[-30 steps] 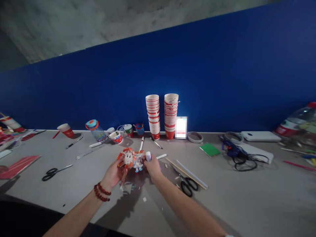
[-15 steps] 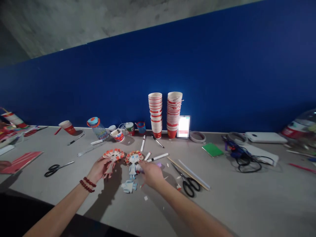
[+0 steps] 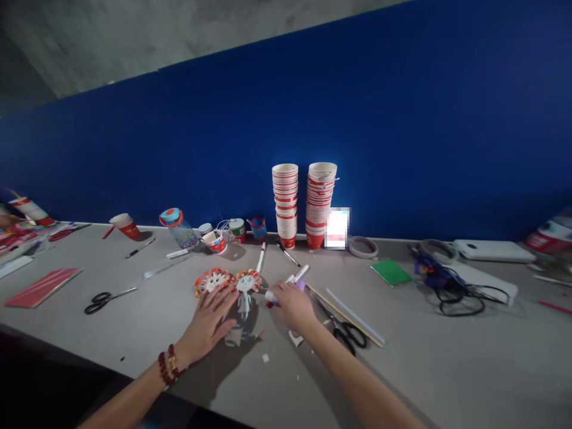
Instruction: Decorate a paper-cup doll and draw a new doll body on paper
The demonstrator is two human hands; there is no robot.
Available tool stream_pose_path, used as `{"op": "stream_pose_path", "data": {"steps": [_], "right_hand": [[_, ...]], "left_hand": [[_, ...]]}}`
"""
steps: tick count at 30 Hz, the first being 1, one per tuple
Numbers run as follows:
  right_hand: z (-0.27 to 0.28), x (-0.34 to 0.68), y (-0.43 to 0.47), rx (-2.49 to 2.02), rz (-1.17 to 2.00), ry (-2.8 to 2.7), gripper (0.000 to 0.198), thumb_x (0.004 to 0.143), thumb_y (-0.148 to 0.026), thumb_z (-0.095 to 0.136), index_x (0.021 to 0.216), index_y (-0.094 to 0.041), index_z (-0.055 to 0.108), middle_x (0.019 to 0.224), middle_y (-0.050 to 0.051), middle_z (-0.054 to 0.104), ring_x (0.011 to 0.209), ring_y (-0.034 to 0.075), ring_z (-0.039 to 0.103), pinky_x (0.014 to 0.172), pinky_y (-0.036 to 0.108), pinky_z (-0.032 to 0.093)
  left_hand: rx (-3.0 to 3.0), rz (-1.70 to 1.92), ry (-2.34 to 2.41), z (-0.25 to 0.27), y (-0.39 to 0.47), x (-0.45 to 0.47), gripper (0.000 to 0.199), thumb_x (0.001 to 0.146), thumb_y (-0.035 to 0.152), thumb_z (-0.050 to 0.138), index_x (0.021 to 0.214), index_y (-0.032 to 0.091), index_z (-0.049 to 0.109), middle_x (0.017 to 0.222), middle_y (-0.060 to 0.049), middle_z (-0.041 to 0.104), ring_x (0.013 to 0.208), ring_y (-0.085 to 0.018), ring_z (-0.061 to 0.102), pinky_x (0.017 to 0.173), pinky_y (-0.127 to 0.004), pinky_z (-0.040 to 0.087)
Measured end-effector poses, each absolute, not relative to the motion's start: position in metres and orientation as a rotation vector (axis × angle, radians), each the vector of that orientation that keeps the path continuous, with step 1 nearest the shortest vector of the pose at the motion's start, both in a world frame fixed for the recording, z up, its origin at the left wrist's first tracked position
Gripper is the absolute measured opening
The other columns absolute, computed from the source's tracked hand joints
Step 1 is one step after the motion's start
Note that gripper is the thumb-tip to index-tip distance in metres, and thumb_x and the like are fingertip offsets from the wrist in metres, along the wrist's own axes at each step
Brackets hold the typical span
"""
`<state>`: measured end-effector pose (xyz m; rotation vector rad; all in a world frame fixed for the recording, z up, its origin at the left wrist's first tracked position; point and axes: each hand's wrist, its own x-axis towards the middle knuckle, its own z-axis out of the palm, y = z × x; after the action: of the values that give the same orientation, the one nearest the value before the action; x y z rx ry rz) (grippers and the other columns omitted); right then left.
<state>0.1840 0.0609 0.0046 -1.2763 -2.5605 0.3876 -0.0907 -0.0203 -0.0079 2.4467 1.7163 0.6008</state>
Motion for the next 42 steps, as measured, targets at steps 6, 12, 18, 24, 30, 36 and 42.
{"op": "stream_pose_path", "data": {"steps": [6,12,18,24,30,36,42], "right_hand": [[0.003,0.203,0.073,-1.260,0.377,-2.538,0.032,0.080,-0.011,0.056,0.108,-0.022,0.065,0.121,0.008,0.064,0.114,0.024,0.056,0.097,0.033,0.041],[-0.006,0.217,0.068,-1.267,0.324,-2.452,0.040,0.080,-0.009,0.057,0.117,-0.021,0.063,0.133,0.009,0.059,0.121,0.026,0.053,0.101,0.036,0.041],[0.009,0.194,0.096,-1.251,0.364,-2.387,0.036,0.084,-0.011,0.055,0.118,-0.021,0.063,0.129,0.010,0.063,0.118,0.025,0.056,0.100,0.034,0.041],[0.009,0.143,0.148,-1.244,0.463,-2.413,0.038,0.085,-0.018,0.057,0.123,-0.018,0.062,0.122,0.010,0.068,0.111,0.024,0.061,0.092,0.029,0.043],[-0.001,0.137,0.171,-1.316,0.483,-2.401,0.042,0.082,-0.018,0.058,0.123,-0.020,0.063,0.116,0.009,0.070,0.108,0.025,0.062,0.087,0.028,0.044],[0.003,0.147,0.168,-1.357,0.445,-2.390,0.046,0.087,-0.023,0.054,0.133,-0.022,0.056,0.120,0.009,0.068,0.110,0.025,0.060,0.088,0.028,0.043],[0.000,0.142,0.165,-1.359,0.447,-2.452,0.036,0.085,-0.025,0.060,0.121,-0.021,0.064,0.107,0.009,0.071,0.100,0.025,0.064,0.082,0.028,0.043]], "left_hand": [[2.695,0.188,1.588,-0.023,-0.020,-0.076,0.066,0.098,0.059,0.037,0.157,0.034,0.018,0.163,-0.005,0.021,0.150,-0.035,0.014,0.116,-0.062,0.017],[2.639,0.207,1.659,-0.027,-0.001,-0.065,0.067,0.098,0.062,0.035,0.156,0.032,0.022,0.162,-0.008,0.023,0.149,-0.037,0.015,0.112,-0.067,0.019],[2.607,0.280,1.777,-0.018,-0.012,-0.064,0.065,0.098,0.060,0.037,0.155,0.032,0.027,0.163,-0.007,0.021,0.149,-0.037,0.014,0.114,-0.067,0.012],[2.492,0.254,1.948,-0.029,-0.029,-0.088,0.066,0.097,0.062,0.037,0.154,0.029,0.032,0.162,-0.011,0.023,0.149,-0.037,0.018,0.113,-0.061,0.024],[2.558,0.211,1.816,-0.039,-0.016,-0.093,0.073,0.096,0.062,0.039,0.156,0.023,0.024,0.161,-0.016,0.023,0.148,-0.034,0.022,0.114,-0.053,0.027],[2.595,0.270,1.737,-0.035,-0.006,-0.086,0.072,0.098,0.059,0.039,0.157,0.022,0.022,0.160,-0.016,0.027,0.149,-0.031,0.021,0.117,-0.054,0.022],[2.613,0.287,1.717,-0.030,-0.023,-0.100,0.070,0.099,0.056,0.040,0.157,0.024,0.019,0.161,-0.011,0.026,0.148,-0.029,0.024,0.118,-0.049,0.023]]}}
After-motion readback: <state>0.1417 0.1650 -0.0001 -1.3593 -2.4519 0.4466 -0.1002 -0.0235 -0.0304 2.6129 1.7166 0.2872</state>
